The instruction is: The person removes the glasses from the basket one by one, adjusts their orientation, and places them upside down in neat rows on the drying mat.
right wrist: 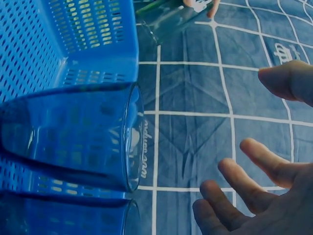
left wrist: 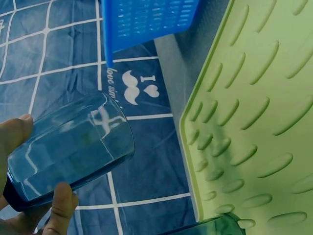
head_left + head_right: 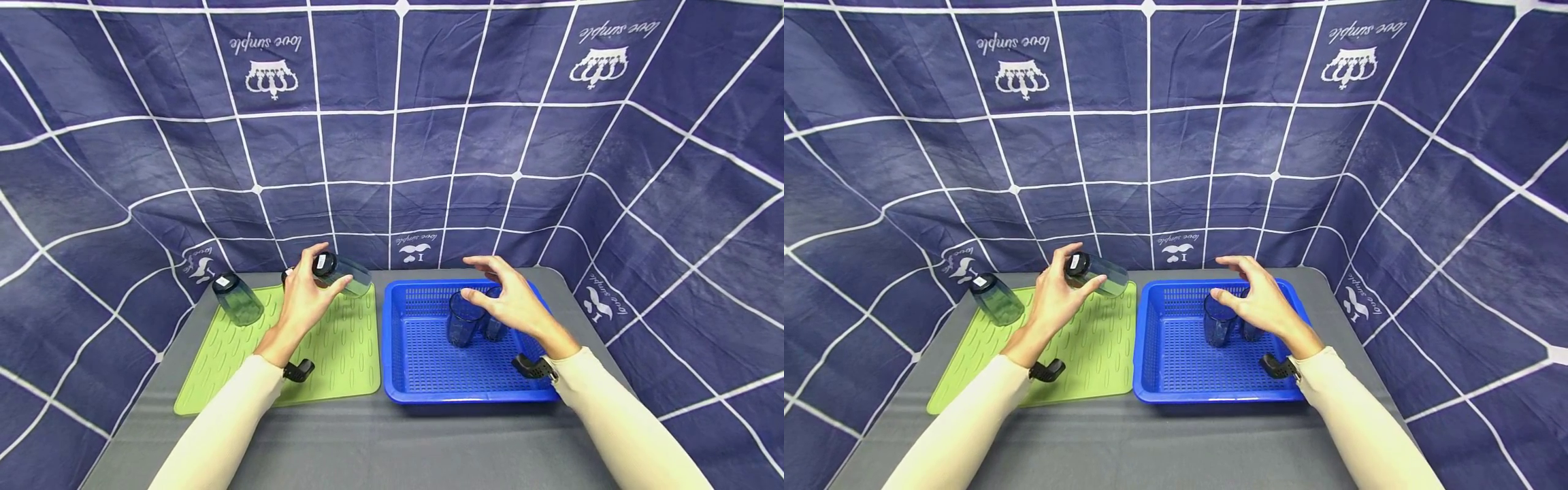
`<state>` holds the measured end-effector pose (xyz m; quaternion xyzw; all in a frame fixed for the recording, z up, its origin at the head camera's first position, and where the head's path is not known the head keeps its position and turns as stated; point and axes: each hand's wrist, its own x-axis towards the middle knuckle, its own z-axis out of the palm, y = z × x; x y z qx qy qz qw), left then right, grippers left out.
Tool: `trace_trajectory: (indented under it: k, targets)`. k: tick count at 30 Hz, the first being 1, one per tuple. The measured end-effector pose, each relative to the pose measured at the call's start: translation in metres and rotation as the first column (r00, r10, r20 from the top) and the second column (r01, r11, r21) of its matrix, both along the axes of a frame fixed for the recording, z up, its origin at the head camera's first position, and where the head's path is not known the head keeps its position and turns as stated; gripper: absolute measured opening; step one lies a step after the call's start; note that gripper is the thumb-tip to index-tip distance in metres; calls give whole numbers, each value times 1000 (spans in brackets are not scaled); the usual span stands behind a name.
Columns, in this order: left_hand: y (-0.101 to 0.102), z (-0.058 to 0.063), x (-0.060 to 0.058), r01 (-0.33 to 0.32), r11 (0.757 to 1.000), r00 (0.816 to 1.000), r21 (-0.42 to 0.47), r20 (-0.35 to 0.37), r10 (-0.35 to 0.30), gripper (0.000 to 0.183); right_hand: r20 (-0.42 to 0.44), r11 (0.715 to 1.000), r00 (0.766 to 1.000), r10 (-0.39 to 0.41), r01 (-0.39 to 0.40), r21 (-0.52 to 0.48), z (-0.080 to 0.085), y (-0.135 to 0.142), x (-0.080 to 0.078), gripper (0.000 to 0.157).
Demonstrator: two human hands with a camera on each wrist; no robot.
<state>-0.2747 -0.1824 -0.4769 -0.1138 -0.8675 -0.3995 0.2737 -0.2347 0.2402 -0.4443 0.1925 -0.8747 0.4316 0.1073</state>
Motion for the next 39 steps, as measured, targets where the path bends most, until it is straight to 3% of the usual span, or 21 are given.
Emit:
trace_trajectory:
  k: [10,17,25,31,36,39]
  targets:
    - [0,-9,-10,-11,1000,999,-26,43,12,83,19,990,1000,12,-14,143,-5,8,-9,70]
    - [2,-16,-17,2,999,1000,-49,25,0,78,41,969,997,64,-72,237,-10,12,-14,77]
    - [8,-29,-24,11,998,998,-56,57,-8,77,45,942,995,94,-104,321,-17,11,-17,84]
    - [12,-39,-29,14,998,998,-63,63,-10,76,48,926,994,98,-109,361,-19,10,-16,86]
    - [9,-58,-45,29,998,999,-62,20,-28,75,51,920,994,97,-109,377,-21,11,-16,85]
    - [11,-57,-44,35,997,998,-69,53,-31,76,50,917,994,96,-108,383,-22,12,-16,85]
